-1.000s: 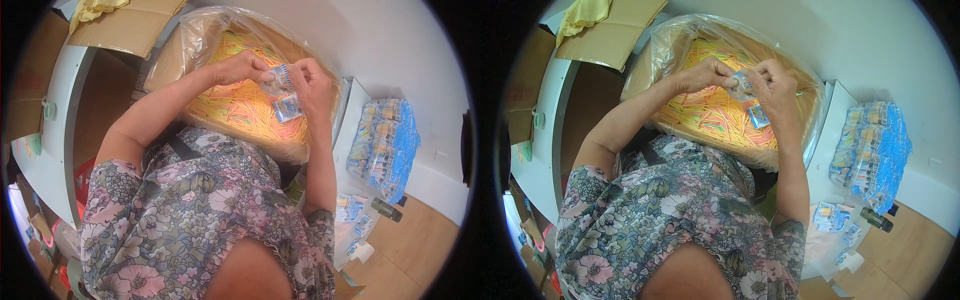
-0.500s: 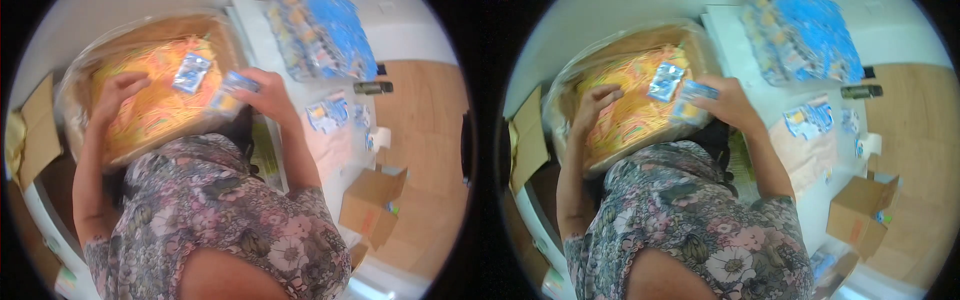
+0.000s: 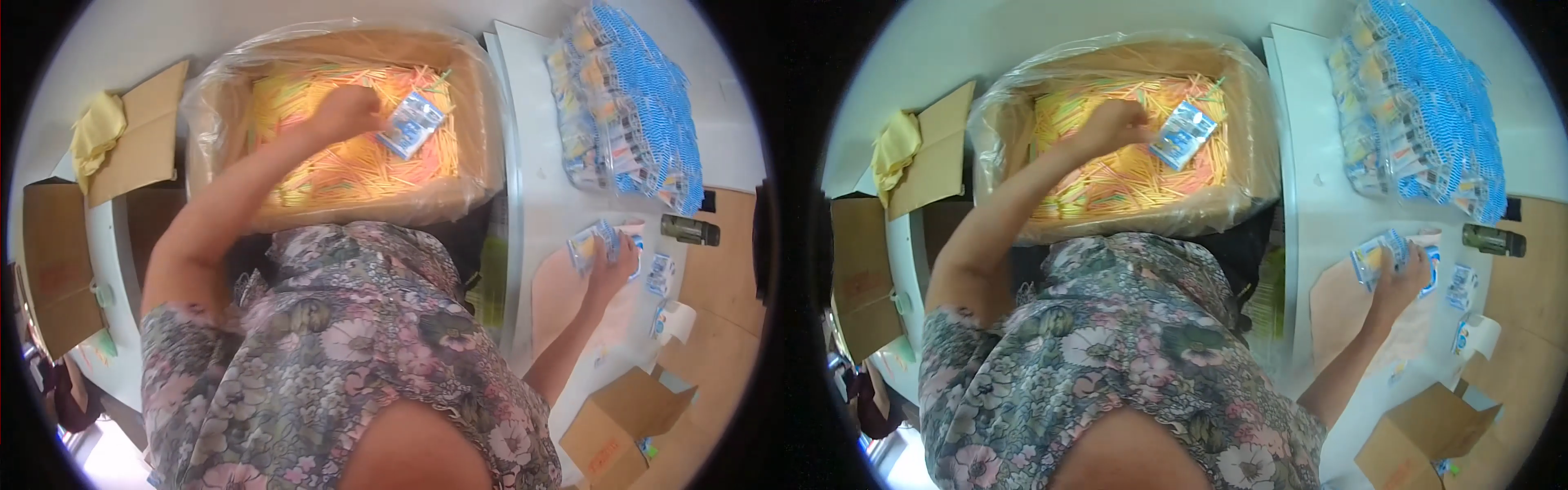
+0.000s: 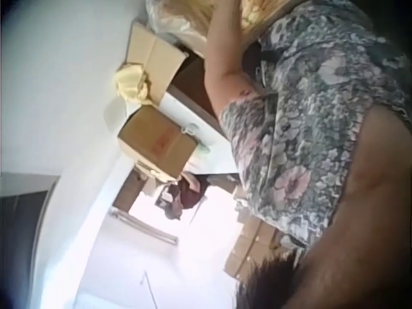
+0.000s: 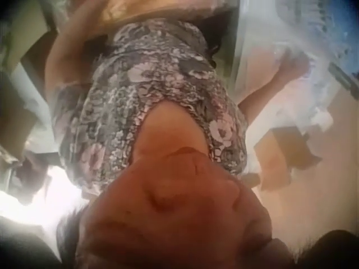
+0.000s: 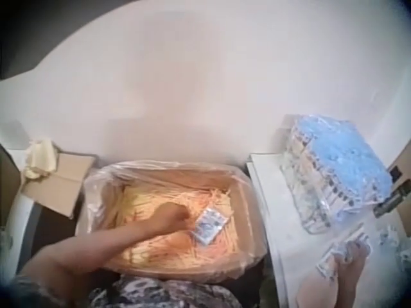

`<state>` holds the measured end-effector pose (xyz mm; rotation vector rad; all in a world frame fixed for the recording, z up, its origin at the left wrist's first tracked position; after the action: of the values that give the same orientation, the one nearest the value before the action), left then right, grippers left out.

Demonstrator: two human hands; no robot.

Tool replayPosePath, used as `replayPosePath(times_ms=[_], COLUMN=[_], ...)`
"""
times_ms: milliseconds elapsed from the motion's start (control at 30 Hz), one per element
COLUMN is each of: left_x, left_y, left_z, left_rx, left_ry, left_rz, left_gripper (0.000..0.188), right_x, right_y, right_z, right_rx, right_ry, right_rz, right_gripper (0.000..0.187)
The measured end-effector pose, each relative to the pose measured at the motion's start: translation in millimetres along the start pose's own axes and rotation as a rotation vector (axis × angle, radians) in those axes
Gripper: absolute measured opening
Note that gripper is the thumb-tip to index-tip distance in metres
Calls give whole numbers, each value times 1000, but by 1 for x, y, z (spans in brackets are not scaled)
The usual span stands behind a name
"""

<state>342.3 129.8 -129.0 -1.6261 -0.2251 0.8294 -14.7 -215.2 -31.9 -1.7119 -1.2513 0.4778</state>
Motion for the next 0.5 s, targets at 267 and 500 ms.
replayPosePath(times_ms=[267, 500], left_x=[4, 9], left_y=[39, 26], left_z=[-24, -14], left_rx=[-100, -311], left_ry=[-313, -266], left_rz=[32, 183], left_gripper=[43, 20], right_x=[37, 79], right_y=[-11, -17], right_z=[10, -3], right_rx=[-98, -210], right_ry=[-8, -83], right_rz=[47, -55], right_gripper=[25, 20])
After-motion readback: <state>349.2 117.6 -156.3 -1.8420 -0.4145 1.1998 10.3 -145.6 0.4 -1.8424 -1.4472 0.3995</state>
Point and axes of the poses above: each hand's wrist, its own z-axis away from the middle knuckle, its own y-axis out of the palm, x = y × z, the point moved 6 cm from there along -z, towards the middle knuckle, and after that the axes turned 12 degrees about -z, right-handed, at the moved point
